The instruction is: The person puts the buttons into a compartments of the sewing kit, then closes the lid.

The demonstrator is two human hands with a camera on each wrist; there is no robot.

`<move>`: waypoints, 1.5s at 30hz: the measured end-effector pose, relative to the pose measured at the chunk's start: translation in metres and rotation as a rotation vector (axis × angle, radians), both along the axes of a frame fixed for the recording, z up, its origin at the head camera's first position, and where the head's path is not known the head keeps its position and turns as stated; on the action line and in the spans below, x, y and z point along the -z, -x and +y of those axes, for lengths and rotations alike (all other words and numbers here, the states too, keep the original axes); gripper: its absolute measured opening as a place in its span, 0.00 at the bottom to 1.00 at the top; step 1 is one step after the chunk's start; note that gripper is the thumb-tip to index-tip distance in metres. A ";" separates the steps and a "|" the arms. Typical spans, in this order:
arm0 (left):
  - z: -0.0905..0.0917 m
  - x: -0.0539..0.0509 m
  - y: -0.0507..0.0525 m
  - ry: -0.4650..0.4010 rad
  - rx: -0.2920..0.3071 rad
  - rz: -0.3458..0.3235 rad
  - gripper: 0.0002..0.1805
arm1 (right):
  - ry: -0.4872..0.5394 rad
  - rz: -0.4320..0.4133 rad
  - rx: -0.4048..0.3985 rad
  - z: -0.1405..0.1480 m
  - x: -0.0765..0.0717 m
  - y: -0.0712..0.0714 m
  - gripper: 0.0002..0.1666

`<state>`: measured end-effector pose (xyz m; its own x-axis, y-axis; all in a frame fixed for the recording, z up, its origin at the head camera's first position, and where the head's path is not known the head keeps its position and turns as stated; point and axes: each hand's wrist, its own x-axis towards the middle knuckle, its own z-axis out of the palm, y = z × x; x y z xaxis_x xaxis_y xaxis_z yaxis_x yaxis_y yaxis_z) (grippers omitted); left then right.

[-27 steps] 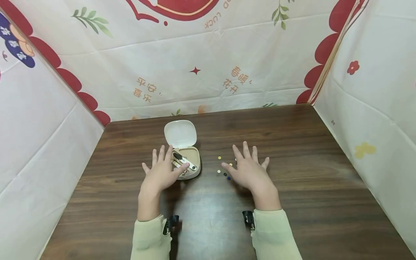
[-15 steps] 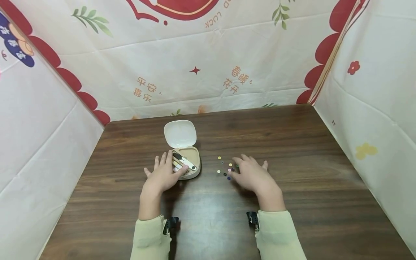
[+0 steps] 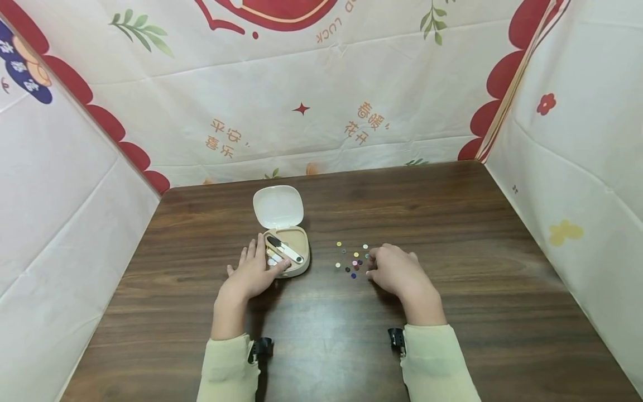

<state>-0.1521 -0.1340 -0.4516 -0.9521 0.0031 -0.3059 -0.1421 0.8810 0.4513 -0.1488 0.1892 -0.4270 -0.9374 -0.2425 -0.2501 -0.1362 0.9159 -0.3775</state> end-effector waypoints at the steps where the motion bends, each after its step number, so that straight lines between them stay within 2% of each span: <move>1: 0.000 -0.001 -0.002 0.009 0.001 0.005 0.59 | -0.002 0.004 -0.001 0.000 0.001 0.000 0.04; 8: -0.005 0.004 -0.004 0.008 0.003 0.018 0.62 | -0.034 -0.004 -0.008 -0.002 0.010 0.004 0.09; 15: -0.011 0.026 0.011 -0.032 0.021 -0.053 0.69 | -0.041 0.000 0.012 -0.004 0.013 0.007 0.10; 18: -0.013 0.032 0.015 -0.030 0.024 -0.072 0.71 | -0.038 -0.002 0.017 -0.003 0.013 0.008 0.10; 27: -0.010 0.029 0.016 0.009 0.020 -0.098 0.66 | -0.027 0.000 0.022 -0.003 0.015 0.009 0.12; 36: -0.012 0.033 0.018 -0.016 0.012 -0.101 0.70 | 0.001 0.020 0.005 -0.002 0.014 0.006 0.17; 45: -0.013 0.029 0.014 -0.012 0.006 -0.081 0.68 | 0.043 0.138 0.008 -0.002 0.009 0.002 0.17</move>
<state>-0.1663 -0.1466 -0.4805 -0.9240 0.0129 -0.3821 -0.1733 0.8766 0.4488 -0.1504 0.1868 -0.4363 -0.9642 -0.2424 -0.1079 -0.1822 0.9004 -0.3950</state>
